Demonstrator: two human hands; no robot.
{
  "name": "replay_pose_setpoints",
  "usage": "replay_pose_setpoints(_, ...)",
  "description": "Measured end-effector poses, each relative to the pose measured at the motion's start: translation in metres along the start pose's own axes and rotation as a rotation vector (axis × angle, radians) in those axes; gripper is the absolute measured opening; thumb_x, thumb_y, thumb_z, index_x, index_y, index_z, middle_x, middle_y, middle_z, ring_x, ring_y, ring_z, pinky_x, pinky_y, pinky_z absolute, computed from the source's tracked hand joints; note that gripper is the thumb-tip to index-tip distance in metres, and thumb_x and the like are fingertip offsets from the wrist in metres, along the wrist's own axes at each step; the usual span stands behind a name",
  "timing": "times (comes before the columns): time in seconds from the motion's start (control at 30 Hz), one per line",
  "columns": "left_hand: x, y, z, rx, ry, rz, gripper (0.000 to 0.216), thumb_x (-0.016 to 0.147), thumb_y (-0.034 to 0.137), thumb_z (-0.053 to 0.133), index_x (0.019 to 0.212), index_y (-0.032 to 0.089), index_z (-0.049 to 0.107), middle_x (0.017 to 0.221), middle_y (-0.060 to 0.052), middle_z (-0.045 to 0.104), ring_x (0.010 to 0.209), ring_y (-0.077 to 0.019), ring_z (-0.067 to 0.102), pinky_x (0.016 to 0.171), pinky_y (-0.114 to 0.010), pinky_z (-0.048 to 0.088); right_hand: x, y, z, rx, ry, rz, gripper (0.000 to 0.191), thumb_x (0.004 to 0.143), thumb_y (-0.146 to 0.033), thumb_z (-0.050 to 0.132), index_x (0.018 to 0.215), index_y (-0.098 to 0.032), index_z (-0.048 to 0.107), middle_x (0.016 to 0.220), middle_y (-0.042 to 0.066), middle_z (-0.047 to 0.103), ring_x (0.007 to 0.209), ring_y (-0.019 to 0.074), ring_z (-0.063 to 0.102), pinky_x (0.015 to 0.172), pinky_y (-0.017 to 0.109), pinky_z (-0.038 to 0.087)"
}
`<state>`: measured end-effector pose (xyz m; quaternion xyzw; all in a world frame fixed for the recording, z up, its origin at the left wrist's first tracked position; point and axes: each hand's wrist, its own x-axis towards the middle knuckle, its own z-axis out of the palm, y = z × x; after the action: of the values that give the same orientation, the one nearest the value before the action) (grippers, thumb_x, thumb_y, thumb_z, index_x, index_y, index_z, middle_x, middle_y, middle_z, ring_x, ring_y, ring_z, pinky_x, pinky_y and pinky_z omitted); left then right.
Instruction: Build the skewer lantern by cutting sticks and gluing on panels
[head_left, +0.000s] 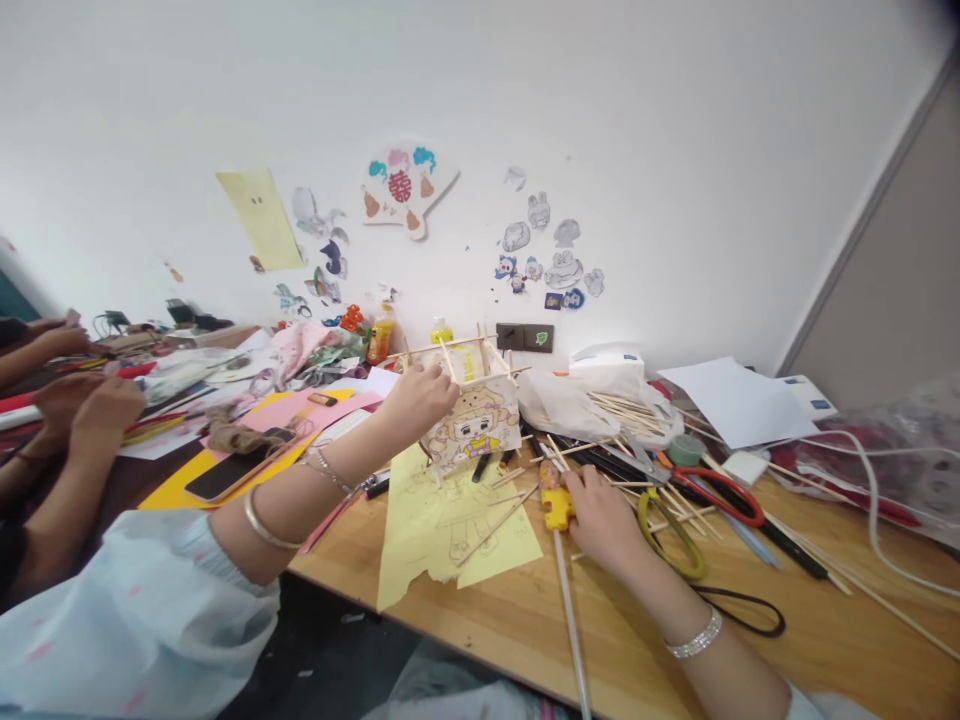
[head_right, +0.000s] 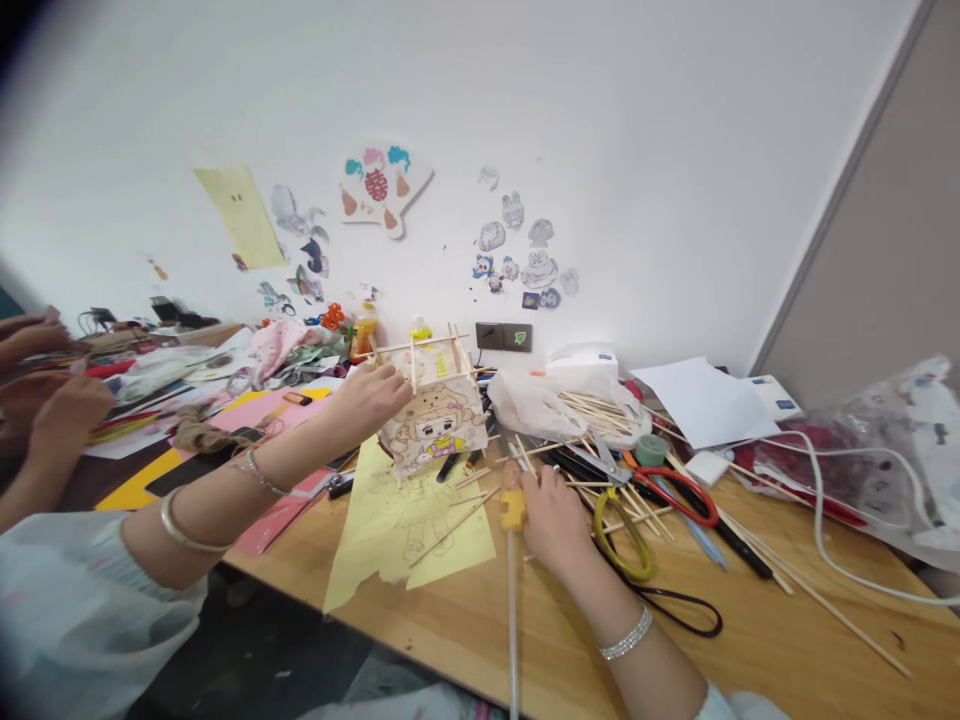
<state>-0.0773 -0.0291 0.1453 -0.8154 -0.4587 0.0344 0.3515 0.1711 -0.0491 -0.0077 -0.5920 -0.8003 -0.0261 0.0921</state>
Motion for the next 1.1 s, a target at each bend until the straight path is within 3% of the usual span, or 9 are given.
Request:
replay_pose_setpoints(0.2,-0.006,-0.003,0.005,0.042,0.031,0.005,0.017,0.08,0.003,0.047,0.077,0.012,0.06,0.077,-0.013,0.063,0.075,-0.0227,0.052,0.072,-0.036,0.039,0.002,0.001,0.003,-0.019,0.004,-0.002,0.036,0.075,-0.009,0.054,0.111,-0.018,0.053,0.103,0.011,0.052,0.094,0.0243,0.054,0.072,0.029,0.035)
replay_pose_setpoints(0.5,-0.009,-0.014,0.016,-0.135,0.035,-0.167,0.013,0.088,0.017,0.045,0.089,0.011,0.056,0.09,-0.011,0.059,0.079,-0.0187,0.055,0.065,-0.028,0.042,0.0,0.0,0.001,-0.004,-0.002,0.001,0.036,0.076,-0.01,0.054,0.111,-0.017,0.054,0.103,0.012,0.053,0.092,0.0251,0.055,0.07,0.03,0.035)
replay_pose_setpoints(0.7,-0.006,-0.018,0.022,-0.209,0.032,-0.124,0.017,0.088,0.017,0.044,0.08,0.012,0.058,0.078,-0.009,0.06,0.074,-0.018,0.056,0.065,-0.028,0.043,0.0,0.0,0.0,-0.012,-0.009,0.005,0.035,0.077,-0.008,0.052,0.112,-0.018,0.054,0.103,0.011,0.052,0.092,0.0243,0.055,0.07,0.029,0.035)
replay_pose_setpoints(0.9,-0.007,-0.025,0.026,-0.234,0.018,-0.094,0.011,0.085,0.018,0.051,0.08,0.012,0.059,0.081,-0.01,0.061,0.077,-0.0188,0.057,0.067,-0.028,0.043,0.0,0.0,0.001,-0.012,-0.006,-0.008,0.038,0.075,-0.009,0.054,0.112,-0.017,0.053,0.103,0.011,0.053,0.093,0.0245,0.055,0.071,0.029,0.035)
replay_pose_setpoints(1.1,-0.015,-0.03,0.027,-0.187,-0.017,-0.007,0.015,0.08,0.005,0.046,0.087,0.013,0.057,0.079,-0.008,0.06,0.072,-0.0174,0.056,0.065,-0.028,0.041,0.001,-0.001,0.001,-0.015,-0.008,0.0,0.036,0.076,-0.01,0.054,0.111,-0.018,0.053,0.103,0.011,0.052,0.092,0.0247,0.055,0.07,0.029,0.035)
